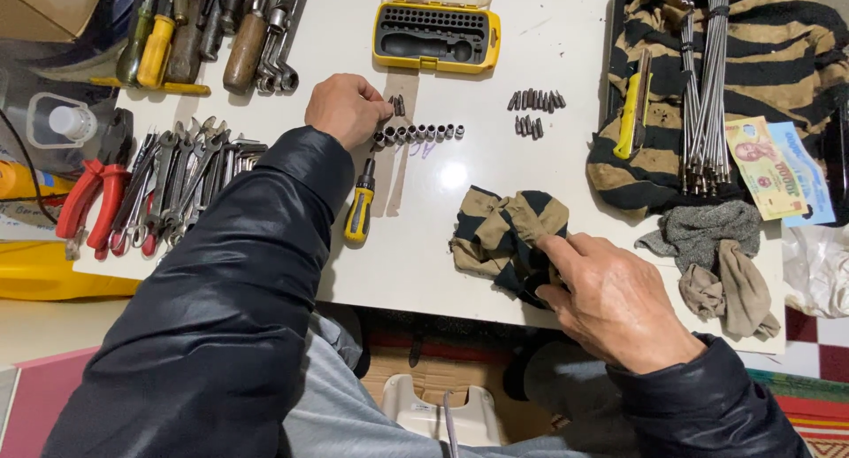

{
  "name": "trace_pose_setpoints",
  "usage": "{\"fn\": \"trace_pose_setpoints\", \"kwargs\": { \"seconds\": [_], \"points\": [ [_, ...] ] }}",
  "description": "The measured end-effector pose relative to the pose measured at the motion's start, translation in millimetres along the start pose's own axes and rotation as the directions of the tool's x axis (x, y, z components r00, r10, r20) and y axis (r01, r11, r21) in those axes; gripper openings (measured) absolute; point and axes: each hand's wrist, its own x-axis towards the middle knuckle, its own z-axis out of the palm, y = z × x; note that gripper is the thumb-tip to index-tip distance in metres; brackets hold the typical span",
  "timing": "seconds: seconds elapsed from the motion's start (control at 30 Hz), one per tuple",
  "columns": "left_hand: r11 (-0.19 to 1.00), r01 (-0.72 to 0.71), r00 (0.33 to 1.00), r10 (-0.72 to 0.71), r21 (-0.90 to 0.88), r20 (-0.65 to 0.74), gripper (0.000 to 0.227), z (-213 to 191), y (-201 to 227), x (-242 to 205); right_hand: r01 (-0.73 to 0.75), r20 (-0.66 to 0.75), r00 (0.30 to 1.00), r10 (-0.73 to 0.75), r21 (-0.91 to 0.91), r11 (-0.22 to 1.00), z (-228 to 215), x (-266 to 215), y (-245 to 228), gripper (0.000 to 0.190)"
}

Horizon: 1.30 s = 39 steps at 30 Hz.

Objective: Inspecting and manipulating a camouflage glove on a workbench

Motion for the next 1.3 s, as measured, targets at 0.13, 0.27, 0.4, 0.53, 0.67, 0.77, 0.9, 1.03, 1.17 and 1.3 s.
{"fn": "trace_pose_setpoints", "kwargs": {
  "seconds": [0.13,0.27,0.4,0.53,0.67,0.77,0.9,1.03,1.17,1.3],
  "points": [
    [1.000,-0.016,1.000,0.016,0.006,-0.008,0.016,1,-1,1,-0.002,0.005,1.000,0.002,-0.005,1.000,3,0,2,0.055],
    [1.000,-0.012,1.000,0.012,0.014,-0.004,0.017,1,2,0,0.004,0.009,1.000,-0.004,-0.013,1.000,2,0,2,0.057],
    [0.999,-0.018,1.000,0.018,0.036,-0.013,0.019,3,1,2,0.007,0.023,1.000,-0.007,-0.014,1.000,0,0,1,0.053],
    [0.998,0.009,1.000,-0.008,0.058,-0.014,0.010,7,0,6,0.006,0.013,1.000,-0.006,-0.012,1.000,1,0,1,0.055],
    [0.996,0.018,1.000,-0.017,0.090,-0.002,0.015,8,2,6,-0.004,0.012,1.000,0.005,-0.017,1.000,0,0,1,0.055],
    [0.995,0.014,1.000,-0.013,0.101,-0.005,0.015,8,1,7,-0.009,0.001,1.000,0.010,-0.012,1.000,2,0,4,0.043],
    [0.995,0.029,1.000,-0.028,0.093,-0.005,0.017,7,0,9,0.009,-0.046,0.999,-0.011,-0.034,0.999,9,-2,9,0.024],
    [0.998,0.000,1.000,0.001,0.064,-0.022,0.012,5,-4,10,-0.011,-0.054,0.999,0.006,-0.083,0.997,9,-2,10,0.024],
    [1.000,0.010,0.999,-0.009,0.006,-0.032,0.014,-1,-5,10,-0.045,-0.042,0.998,0.038,-0.167,0.985,9,-4,13,0.042],
    [0.999,-0.027,0.998,0.025,-0.029,-0.050,0.022,1,-10,12,-0.085,-0.026,0.996,0.081,-0.206,0.975,10,-4,17,0.022]
  ]
}}
